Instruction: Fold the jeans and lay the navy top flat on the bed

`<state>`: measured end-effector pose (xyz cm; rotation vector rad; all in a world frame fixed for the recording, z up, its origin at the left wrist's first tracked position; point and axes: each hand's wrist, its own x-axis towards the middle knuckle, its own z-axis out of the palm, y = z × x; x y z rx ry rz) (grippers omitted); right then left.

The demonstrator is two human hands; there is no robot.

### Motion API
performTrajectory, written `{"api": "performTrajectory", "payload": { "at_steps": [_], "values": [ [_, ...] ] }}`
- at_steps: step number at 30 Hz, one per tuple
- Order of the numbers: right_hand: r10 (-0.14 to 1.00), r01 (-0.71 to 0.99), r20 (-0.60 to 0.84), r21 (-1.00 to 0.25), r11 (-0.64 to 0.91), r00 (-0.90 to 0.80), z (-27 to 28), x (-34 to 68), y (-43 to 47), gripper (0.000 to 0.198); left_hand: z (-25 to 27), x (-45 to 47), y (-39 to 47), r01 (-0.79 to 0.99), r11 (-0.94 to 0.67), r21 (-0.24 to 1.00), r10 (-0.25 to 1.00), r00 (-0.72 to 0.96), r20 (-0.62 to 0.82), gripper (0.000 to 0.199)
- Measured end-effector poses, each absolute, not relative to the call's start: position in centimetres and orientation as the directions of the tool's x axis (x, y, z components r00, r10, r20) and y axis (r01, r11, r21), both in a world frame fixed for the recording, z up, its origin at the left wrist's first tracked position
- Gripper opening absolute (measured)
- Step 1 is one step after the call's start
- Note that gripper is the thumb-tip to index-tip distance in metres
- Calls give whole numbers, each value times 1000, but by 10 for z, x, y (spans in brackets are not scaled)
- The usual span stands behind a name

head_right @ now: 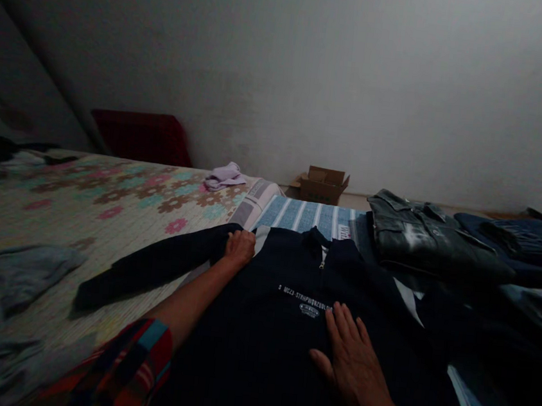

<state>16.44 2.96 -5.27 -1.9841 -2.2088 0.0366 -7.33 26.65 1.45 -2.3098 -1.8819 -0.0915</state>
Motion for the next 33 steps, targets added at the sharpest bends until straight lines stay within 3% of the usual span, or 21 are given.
{"api": "performTrajectory", "payload": {
  "at_steps": [5, 10, 15, 17, 20, 22, 30, 33],
  "values": [
    [990, 983, 106, -144, 110, -95, -50, 164, 29, 74, 18, -82, 274, 984, -142, -104, 974, 158, 163, 34],
    [990, 983, 91, -144, 117, -105, -45, 163, 31, 76, 34, -69, 260, 977, -187, -101, 965, 202, 167, 31],
    [993, 981, 36, -159, 112, -108, -39, 161, 33, 77, 21, -32, 198, 886, -458, -67, 871, 463, 165, 34],
    [993, 978, 28, -173, 117, -114, -36, 161, 33, 76, 7, -29, 184, 756, -653, 46, 756, 646, 106, 44],
    [991, 971, 18, -199, 132, -131, -32, 161, 33, 77, -8, -42, 191, 808, -580, 107, 808, 587, -48, 53],
    [991, 969, 5, -209, 135, -137, -30, 161, 32, 78, -12, -55, 205, 829, -550, 104, 827, 558, -74, 55],
    [989, 957, -32, -259, 130, -143, -19, 159, 33, 82, -14, -67, 221, 782, -623, 20, 782, 622, 21, 57],
    [972, 923, -48, -327, 203, -230, -6, 134, 36, 85, -16, -64, 220, 779, -627, 18, 779, 627, 22, 57]
  ]
}}
